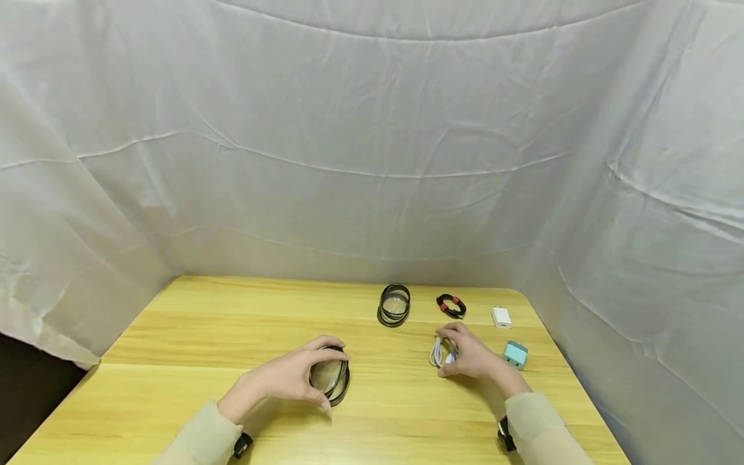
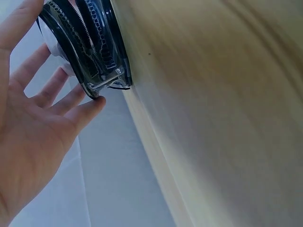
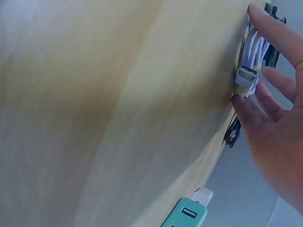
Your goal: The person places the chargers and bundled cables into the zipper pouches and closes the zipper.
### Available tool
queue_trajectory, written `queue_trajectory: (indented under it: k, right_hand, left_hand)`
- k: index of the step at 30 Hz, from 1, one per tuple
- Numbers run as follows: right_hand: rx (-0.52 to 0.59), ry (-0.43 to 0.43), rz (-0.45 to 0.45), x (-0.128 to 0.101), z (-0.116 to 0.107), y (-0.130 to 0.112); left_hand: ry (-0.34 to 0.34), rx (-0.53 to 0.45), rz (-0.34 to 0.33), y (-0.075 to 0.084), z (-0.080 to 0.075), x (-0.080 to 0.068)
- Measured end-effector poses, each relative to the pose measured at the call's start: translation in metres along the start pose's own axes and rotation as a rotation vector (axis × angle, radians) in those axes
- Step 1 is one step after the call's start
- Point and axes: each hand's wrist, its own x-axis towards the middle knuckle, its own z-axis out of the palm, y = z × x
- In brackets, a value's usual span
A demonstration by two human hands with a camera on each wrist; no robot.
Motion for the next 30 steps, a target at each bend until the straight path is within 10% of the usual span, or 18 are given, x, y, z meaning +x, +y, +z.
queue_trajectory:
  k: [30]
  right_hand:
    - [0.147, 0.088, -0.117, 0.006, 0.031, -0.061]
  left_hand:
    - [0.093, -0.132, -0.061, -0.012, -0.007, 0.016]
